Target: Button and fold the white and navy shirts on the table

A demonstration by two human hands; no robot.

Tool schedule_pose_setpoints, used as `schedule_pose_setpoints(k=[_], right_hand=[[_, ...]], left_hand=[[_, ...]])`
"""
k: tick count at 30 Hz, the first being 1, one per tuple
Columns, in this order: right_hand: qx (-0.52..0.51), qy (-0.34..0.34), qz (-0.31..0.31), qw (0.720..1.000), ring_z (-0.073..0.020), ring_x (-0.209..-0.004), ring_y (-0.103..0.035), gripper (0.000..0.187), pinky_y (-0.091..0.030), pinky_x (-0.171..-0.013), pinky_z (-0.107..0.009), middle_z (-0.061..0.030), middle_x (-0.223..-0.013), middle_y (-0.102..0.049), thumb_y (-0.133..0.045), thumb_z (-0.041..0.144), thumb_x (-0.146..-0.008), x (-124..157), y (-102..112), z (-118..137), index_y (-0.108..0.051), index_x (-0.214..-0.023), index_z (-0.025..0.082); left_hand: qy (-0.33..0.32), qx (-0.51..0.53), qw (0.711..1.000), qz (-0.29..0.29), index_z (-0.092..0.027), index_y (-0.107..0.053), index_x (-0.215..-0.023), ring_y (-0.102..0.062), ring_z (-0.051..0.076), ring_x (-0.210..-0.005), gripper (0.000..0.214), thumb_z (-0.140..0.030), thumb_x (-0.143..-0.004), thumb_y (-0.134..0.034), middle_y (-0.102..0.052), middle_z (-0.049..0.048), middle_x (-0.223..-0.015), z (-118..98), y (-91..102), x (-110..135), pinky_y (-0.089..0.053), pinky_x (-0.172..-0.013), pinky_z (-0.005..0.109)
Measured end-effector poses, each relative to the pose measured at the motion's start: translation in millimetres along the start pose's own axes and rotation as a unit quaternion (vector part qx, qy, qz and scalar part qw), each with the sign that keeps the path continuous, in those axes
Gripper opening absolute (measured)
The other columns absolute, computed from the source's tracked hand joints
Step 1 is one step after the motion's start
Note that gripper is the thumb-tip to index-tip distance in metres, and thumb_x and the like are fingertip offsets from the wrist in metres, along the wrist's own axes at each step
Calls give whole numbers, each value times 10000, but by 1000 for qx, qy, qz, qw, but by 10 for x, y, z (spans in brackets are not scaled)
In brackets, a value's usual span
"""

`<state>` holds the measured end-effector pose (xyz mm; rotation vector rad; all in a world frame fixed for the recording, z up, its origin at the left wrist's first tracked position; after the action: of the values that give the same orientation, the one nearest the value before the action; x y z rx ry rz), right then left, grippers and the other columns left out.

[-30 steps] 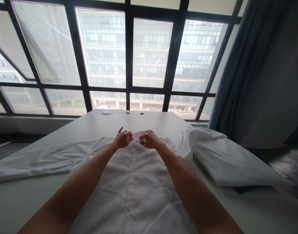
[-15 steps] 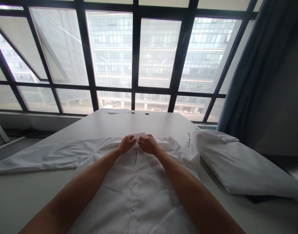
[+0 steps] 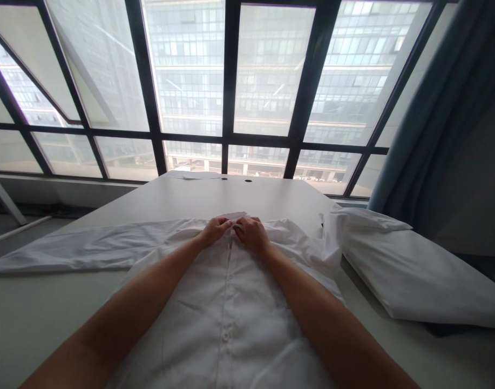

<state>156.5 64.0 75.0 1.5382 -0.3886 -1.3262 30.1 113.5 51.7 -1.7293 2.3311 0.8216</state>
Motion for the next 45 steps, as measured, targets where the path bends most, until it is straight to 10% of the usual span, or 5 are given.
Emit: schedule_pose_setpoints(k=[27, 45], right_hand=[[-65, -64, -30, 995, -209, -927, -670, 194, -466, -836, -268, -87, -1011, -732, -582, 224, -898, 60, -38, -102, -717, -1022, 159], [-223, -84, 33, 971, -189, -882, -677, 194, -507, -824, -277, -64, -973, -743, -610, 180, -855, 28, -243, -303, -731, -1007, 172]], left_hand=[[-4, 37, 998, -45, -134, -655, -994, -682, 203, -930, 329, -248, -704, -760, -738, 83, -976, 154, -24, -2, -528, -870, 337], [-89, -123, 988, -24, -204, -758, -962, -707, 202, -902, 186, -305, -815, -703, -767, 39, -960, -166, -83, 137, -522, -864, 292]])
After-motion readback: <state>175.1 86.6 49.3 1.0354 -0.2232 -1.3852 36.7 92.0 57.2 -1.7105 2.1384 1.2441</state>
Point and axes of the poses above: each hand's wrist, its own x-axis away from the middle knuckle, its own y-axis out of the back of the hand, z = x × y, the point moved 7 cm from there along -x, towards the middle knuckle
